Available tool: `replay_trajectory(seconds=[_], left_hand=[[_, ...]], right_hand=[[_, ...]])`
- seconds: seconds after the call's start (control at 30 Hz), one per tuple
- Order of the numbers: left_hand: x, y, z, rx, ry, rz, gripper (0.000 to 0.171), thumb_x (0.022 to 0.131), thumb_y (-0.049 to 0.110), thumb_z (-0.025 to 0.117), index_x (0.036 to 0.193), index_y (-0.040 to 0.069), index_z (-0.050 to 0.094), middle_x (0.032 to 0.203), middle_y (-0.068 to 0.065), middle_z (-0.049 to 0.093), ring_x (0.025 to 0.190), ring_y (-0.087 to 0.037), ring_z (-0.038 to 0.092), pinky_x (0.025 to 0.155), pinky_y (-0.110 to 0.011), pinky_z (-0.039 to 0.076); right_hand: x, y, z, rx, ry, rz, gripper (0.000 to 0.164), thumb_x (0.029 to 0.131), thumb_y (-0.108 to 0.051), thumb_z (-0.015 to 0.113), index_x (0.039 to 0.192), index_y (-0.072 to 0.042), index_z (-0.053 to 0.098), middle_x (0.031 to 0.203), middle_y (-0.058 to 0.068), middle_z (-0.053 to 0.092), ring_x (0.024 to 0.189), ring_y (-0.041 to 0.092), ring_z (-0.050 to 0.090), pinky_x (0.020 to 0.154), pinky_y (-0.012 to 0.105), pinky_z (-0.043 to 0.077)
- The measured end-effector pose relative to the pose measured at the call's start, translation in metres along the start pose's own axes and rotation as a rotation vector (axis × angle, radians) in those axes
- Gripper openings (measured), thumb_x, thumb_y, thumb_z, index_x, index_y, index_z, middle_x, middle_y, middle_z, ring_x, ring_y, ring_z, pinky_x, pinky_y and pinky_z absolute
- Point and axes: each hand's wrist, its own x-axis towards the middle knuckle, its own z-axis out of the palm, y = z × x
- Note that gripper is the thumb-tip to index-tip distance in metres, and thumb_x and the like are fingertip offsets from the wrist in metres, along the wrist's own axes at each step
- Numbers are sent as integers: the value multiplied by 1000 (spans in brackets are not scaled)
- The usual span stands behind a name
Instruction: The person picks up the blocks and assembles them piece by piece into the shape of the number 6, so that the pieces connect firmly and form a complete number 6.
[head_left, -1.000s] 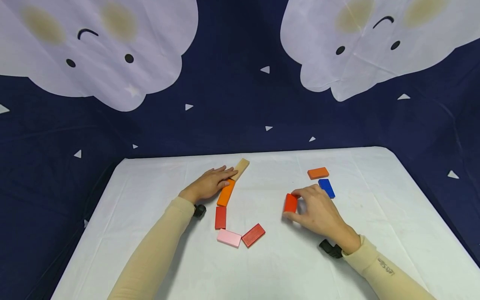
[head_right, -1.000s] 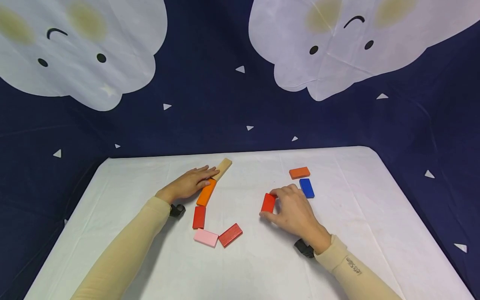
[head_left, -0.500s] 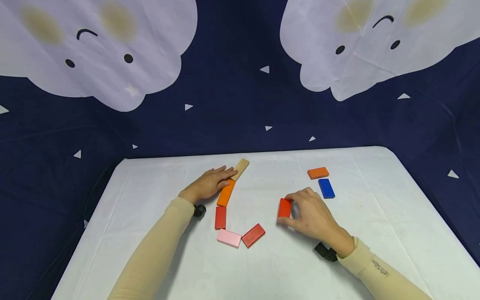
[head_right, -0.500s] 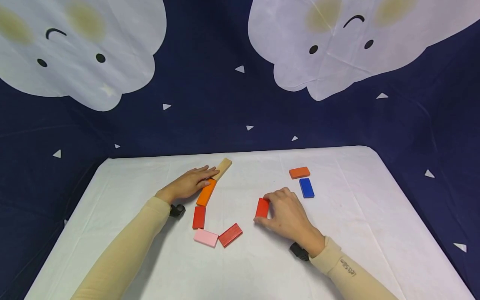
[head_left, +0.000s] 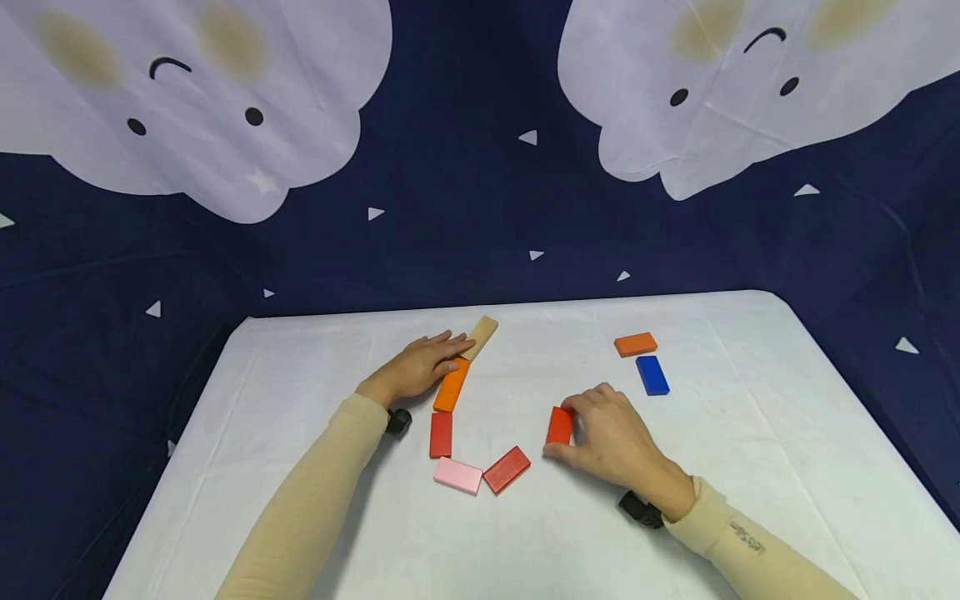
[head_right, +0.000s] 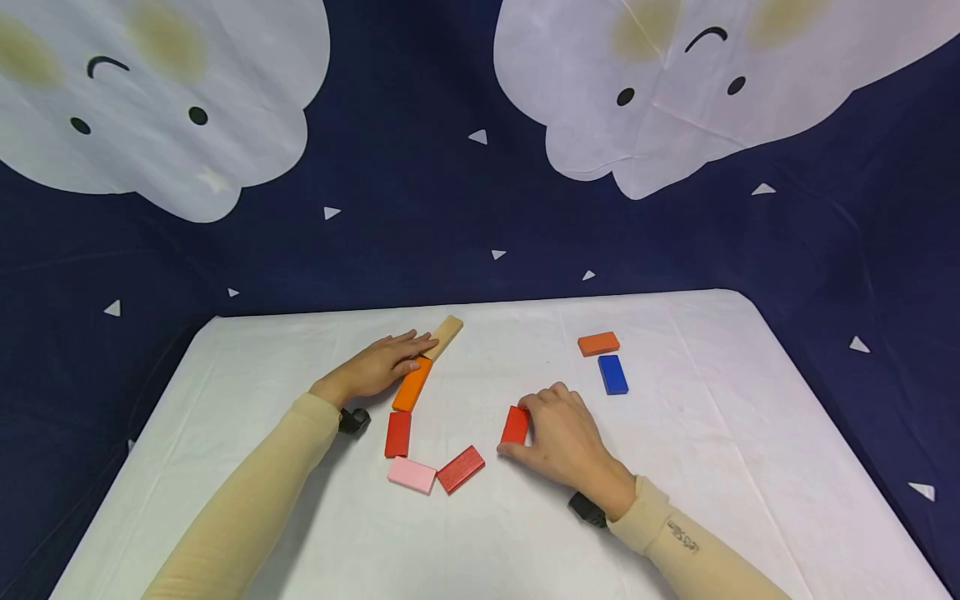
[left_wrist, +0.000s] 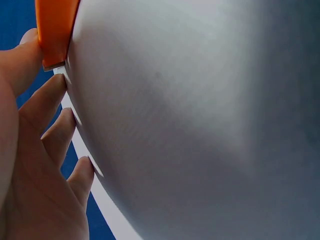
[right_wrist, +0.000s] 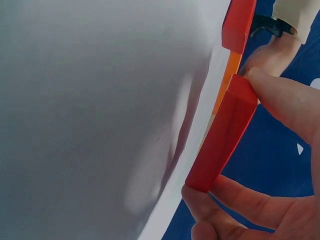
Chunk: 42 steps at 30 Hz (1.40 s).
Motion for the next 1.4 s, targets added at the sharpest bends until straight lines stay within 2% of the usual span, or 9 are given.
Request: replay_trajectory(seconds=[0.57,0.87,1.1,1.4], left_hand=[[0,1,-1,8,-2,-5,51,109,29,45,158,22,35,162,-1,33,153,-25,20,124,-50,11],[0,1,1,4,3,3,51,109,28,46,158,21,35,162,-2,34,153,-26,20,124,-50,11],[1,-1,1,5,-1,-3,51,109,29,45,158,22,36,162,-1,32,153,-25,20,124,-50,11],[0,0,0,-8,-4,-15,50,109,28,46,158,22,36,163,-1,31,153,-25,19,124,-49,10]], right_hand=[[7,-15,5,-65,-93,19,66,69,-55,87,104,-2,73,90,7,69,88,24,54,77,39,46],[8,-18,8,-103,-106,-6,69,68,-59,86,106,-2,72,86,5,66,85,24,53,75,38,46],[5,-15,3,-73,-148,-28,72,63,-50,92,113,-3,71,99,8,69,90,25,56,80,41,49],[5,-16,4,-58,-137,-48,68,63,-45,94,111,-3,72,96,6,68,89,24,56,80,41,50]])
